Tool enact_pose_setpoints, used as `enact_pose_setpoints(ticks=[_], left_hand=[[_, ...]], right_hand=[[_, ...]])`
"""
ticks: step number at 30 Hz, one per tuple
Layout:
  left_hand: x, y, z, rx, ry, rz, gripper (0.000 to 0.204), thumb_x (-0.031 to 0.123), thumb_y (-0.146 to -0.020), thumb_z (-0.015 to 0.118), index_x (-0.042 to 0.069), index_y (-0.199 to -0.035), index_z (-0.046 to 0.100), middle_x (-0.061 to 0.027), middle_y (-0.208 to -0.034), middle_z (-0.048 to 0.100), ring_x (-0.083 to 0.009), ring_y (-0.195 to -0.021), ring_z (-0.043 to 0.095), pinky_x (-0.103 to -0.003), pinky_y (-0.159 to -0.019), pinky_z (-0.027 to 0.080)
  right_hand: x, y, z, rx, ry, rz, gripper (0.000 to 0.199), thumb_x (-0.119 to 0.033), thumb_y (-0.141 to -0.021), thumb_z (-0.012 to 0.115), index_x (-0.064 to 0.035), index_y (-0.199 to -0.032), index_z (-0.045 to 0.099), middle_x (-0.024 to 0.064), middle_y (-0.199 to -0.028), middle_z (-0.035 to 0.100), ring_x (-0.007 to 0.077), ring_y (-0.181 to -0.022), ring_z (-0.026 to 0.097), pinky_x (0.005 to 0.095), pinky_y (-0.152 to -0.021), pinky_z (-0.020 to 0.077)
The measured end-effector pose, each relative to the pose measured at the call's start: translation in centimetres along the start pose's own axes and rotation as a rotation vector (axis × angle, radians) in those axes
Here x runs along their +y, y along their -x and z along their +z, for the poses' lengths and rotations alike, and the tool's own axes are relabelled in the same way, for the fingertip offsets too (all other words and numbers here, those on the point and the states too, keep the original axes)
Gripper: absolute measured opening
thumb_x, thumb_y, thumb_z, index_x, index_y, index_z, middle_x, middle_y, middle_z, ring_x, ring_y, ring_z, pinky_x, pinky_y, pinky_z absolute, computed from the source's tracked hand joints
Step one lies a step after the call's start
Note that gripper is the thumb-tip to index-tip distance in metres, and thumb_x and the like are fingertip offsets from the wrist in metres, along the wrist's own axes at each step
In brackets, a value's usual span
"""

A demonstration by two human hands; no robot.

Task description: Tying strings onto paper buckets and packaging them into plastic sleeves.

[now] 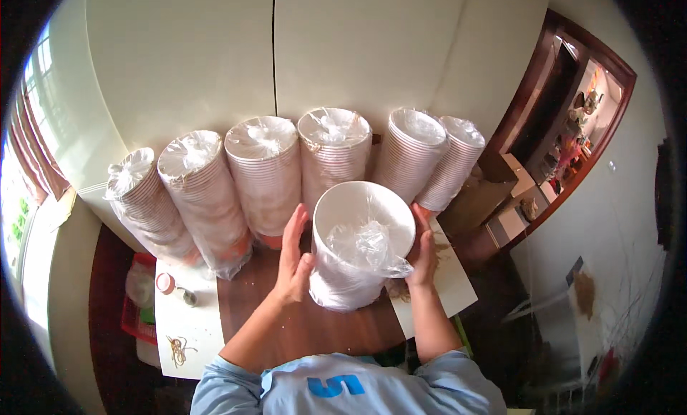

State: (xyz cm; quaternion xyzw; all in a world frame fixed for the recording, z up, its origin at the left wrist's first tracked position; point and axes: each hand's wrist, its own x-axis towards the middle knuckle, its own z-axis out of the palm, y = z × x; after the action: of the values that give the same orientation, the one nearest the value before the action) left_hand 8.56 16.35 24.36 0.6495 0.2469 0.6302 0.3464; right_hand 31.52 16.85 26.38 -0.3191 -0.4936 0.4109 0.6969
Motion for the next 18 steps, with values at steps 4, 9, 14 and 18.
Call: enact_pose_setpoints(ticks=[4, 9, 14, 18], left_hand=[[-1.3, 1.2, 2.6, 0.040, -0.169, 0.042, 0.088, 0.046, -0.087, 0.046, -0.009, -0.142, 0.005, -0.0232, -0.150, 0.008, -0.0331, -0.139, 0.011, -0.040, -0.112, 0.010], [-8.6, 10.5, 1.9, -0.124, -0.261, -0.202, 0.089, 0.042, -0.086, 0.051, -0.011, -0.140, 0.005, -0.0286, -0.147, 0.012, -0.0382, -0.138, 0.014, -0.042, -0.112, 0.013], [-10.2, 13.8, -2.7, -0.366, -0.568, -0.533, 0.079, 0.040, -0.089, 0.054, -0.005, -0.142, 0.015, -0.0246, -0.146, 0.021, -0.0357, -0.136, 0.021, -0.040, -0.113, 0.017], [-3.1, 3.9, -2.0, -0.095, -0.245, -0.190, 0.078, 0.042, -0.091, 0.049, -0.003, -0.143, 0.013, -0.0196, -0.148, 0.017, -0.0300, -0.138, 0.019, -0.039, -0.111, 0.016]], right_hand=[[5.4, 3.1, -1.0, -0.001, -0.009, 0.135, 0.063, -0.049, -0.094, 0.032, 0.0010, -0.131, 0.042, 0.0144, -0.128, 0.049, 0.0217, -0.119, 0.045, 0.0362, -0.101, 0.0336], [20.7, 12.2, -10.5, 0.157, 0.248, 0.484, 0.055, -0.043, -0.096, 0.032, -0.0006, -0.128, 0.045, 0.0098, -0.130, 0.048, 0.0211, -0.118, 0.044, 0.0356, -0.100, 0.0339], [16.9, 10.0, -12.1, 0.048, 0.405, 0.517, 0.050, -0.036, -0.097, 0.037, -0.0006, -0.132, 0.039, 0.0092, -0.127, 0.047, 0.0215, -0.113, 0.046, 0.0360, -0.096, 0.0376], [5.6, 2.7, -6.0, 0.092, 0.153, 0.336, 0.058, -0.043, -0.095, 0.040, -0.0031, -0.137, 0.035, 0.0091, -0.129, 0.047, 0.0172, -0.114, 0.047, 0.0326, -0.098, 0.0369]])
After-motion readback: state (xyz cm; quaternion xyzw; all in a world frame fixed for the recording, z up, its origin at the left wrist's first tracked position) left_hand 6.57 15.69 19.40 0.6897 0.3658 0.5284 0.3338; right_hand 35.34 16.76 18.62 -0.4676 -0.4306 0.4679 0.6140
